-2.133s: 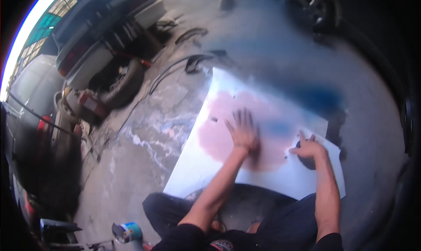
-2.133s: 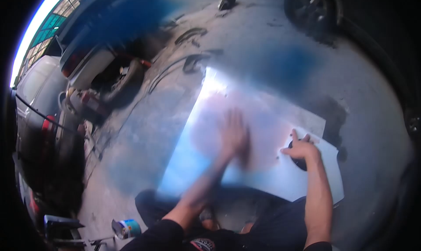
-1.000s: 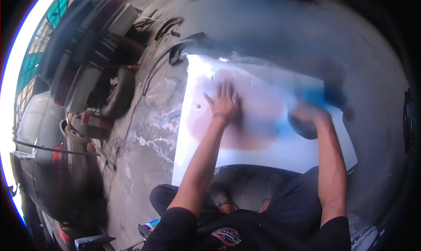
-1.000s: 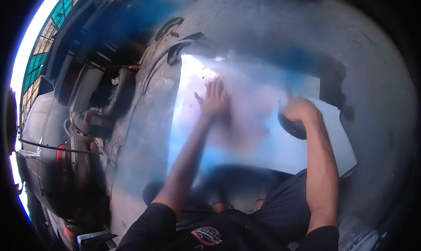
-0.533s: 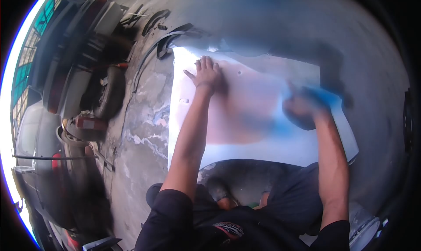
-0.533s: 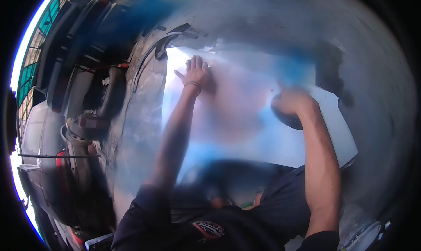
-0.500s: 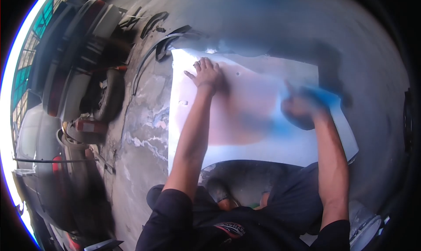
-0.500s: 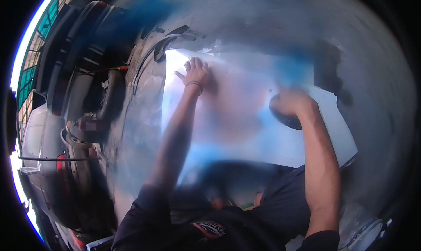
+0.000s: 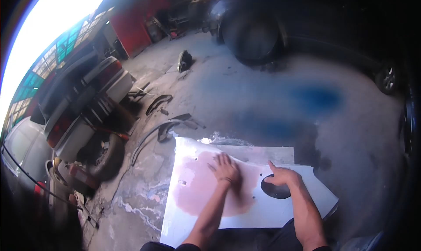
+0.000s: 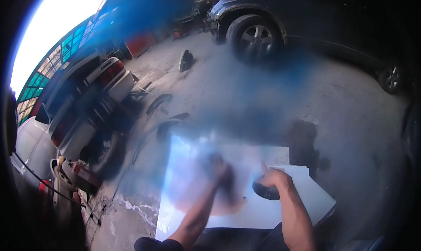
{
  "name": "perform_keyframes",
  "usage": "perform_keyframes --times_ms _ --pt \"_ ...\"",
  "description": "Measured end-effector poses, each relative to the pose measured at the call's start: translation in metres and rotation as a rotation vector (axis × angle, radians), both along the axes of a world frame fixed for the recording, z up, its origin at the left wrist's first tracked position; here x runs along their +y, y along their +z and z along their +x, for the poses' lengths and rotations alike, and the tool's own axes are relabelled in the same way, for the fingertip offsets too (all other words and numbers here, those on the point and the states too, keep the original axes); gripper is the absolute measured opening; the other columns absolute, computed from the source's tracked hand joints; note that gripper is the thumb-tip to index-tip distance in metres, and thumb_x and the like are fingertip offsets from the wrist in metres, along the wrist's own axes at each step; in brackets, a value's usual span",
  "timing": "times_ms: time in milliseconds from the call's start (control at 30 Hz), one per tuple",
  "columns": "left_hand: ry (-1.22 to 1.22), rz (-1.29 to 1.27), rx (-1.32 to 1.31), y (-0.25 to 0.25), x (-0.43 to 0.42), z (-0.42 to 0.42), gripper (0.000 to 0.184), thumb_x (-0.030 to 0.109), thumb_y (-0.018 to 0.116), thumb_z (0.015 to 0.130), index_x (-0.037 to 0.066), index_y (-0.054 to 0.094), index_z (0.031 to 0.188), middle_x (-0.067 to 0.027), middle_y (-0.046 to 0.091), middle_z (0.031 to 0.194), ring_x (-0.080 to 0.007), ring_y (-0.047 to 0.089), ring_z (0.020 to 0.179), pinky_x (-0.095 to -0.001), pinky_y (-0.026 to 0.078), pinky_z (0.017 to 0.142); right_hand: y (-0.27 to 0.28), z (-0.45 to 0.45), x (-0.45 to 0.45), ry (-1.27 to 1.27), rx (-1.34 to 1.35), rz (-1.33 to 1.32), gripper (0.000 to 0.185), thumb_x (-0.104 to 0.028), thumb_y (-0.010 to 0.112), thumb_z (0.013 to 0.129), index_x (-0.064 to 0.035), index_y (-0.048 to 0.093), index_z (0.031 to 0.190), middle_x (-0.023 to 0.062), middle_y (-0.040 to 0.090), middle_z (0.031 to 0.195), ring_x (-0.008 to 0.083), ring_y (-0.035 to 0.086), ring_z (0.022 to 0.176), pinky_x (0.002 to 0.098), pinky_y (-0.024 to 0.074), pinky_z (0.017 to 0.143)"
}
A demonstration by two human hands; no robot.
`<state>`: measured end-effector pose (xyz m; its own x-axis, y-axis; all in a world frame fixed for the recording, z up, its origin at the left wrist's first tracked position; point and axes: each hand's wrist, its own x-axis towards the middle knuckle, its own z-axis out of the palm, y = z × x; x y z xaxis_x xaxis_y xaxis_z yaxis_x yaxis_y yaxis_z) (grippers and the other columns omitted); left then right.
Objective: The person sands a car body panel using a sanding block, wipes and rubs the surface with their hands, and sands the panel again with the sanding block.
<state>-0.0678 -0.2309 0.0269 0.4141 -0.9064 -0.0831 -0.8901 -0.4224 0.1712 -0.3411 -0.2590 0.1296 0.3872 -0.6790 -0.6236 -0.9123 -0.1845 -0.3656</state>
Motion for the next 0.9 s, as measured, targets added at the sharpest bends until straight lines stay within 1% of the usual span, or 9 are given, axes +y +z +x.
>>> perform_keyframes --times_ms 33,133,300,400,433,567,600,700,900 --pt "-0.143 0.008 -0.093 -0.049 0.002 -0.031 0.073 0.049 0.033 0.109 0.012 0.025 0.172 -0.0057 0.017 0.181 -0.0307 0.011 0.167 -0.0767 0.000 0.126 0.002 0.003 -0.003 -0.011 -0.012 -0.006 0.107 -0.060 0.064 0.095 -0.0150 0.007 0.174 0.0275 0.045 0.164 0.0422 0.044 0.152 0.0467 0.0356 0.125" --pt "-0.300 0.039 0.001 -0.004 0.034 -0.085 0.071 0.045 0.035 0.108 0.014 0.028 0.171 -0.0034 0.020 0.181 -0.0271 0.015 0.167 -0.0814 -0.001 0.123 0.011 0.020 -0.002 -0.002 0.043 0.060 0.104 -0.063 0.064 0.094 -0.0193 0.015 0.174 0.0271 0.040 0.167 0.0406 0.043 0.153 0.0478 0.0366 0.125" --pt "-0.108 -0.106 -0.112 -0.058 0.008 0.088 0.067 0.043 0.031 0.110 0.017 0.026 0.172 -0.0021 0.019 0.181 -0.0249 0.014 0.167 -0.0792 -0.002 0.124 0.030 0.018 0.017 -0.051 0.094 0.062 0.097 -0.062 0.062 0.096 -0.0288 0.016 0.174 0.0235 0.036 0.171 0.0388 0.042 0.155 0.0508 0.0346 0.126" --pt "0.048 -0.117 -0.105 -0.063 -0.001 0.112 0.068 0.041 0.032 0.110 0.015 0.024 0.172 -0.0027 0.016 0.181 -0.0267 0.009 0.168 -0.0784 -0.002 0.125 0.034 0.004 0.008 -0.038 0.026 0.038 0.095 -0.058 0.063 0.098 -0.0242 0.016 0.174 0.0234 0.037 0.171 0.0398 0.042 0.154 0.0488 0.0350 0.126" --pt "0.186 -0.033 0.072 0.009 0.020 0.052 0.069 0.041 0.033 0.110 0.012 0.024 0.172 -0.0038 0.014 0.182 -0.0284 0.006 0.168 -0.0777 -0.002 0.125 0.027 0.001 0.002 -0.047 -0.001 0.015 0.095 -0.056 0.063 0.099 -0.0211 0.017 0.174 0.0239 0.039 0.169 0.0400 0.043 0.154 0.0478 0.0354 0.126" --pt "-0.149 -0.059 0.069 -0.002 0.092 -0.009 0.066 0.041 0.036 0.108 0.014 0.035 0.168 -0.0028 0.027 0.178 -0.0284 0.020 0.166 -0.0814 0.000 0.123 -0.001 0.008 0.000 0.022 0.010 -0.028 0.092 -0.052 0.066 0.099 -0.0088 0.026 0.170 0.0292 0.052 0.158 0.0419 0.051 0.146 0.0433 0.0413 0.121" --pt "-0.211 -0.097 -0.044 -0.008 0.097 0.013 0.064 0.042 0.035 0.109 0.016 0.037 0.168 -0.0008 0.029 0.178 -0.0256 0.026 0.164 -0.0825 0.001 0.122 -0.017 0.007 -0.001 0.059 0.024 -0.050 0.088 -0.051 0.060 0.100 -0.0227 0.020 0.173 0.0252 0.040 0.168 0.0441 0.045 0.151 0.0471 0.0391 0.124" --pt "0.123 -0.073 -0.081 0.004 0.062 0.106 0.064 0.040 0.031 0.111 0.017 0.028 0.171 0.0000 0.024 0.179 -0.0238 0.020 0.166 -0.0806 -0.001 0.124 0.023 0.026 0.018 0.023 0.166 0.016 0.088 -0.052 0.061 0.100 -0.0276 0.020 0.174 0.0227 0.018 0.178 0.0434 0.024 0.162 0.0488 0.0282 0.130" --pt "0.204 -0.063 -0.007 0.004 0.076 0.095 0.069 0.046 0.033 0.110 0.012 0.030 0.170 -0.0053 0.020 0.180 -0.0288 0.012 0.167 -0.0803 -0.002 0.124 0.014 0.018 0.015 -0.007 0.073 0.055 0.089 -0.052 0.063 0.100 -0.0276 0.020 0.174 0.0243 0.018 0.178 0.0438 0.022 0.163 0.0490 0.0246 0.131"
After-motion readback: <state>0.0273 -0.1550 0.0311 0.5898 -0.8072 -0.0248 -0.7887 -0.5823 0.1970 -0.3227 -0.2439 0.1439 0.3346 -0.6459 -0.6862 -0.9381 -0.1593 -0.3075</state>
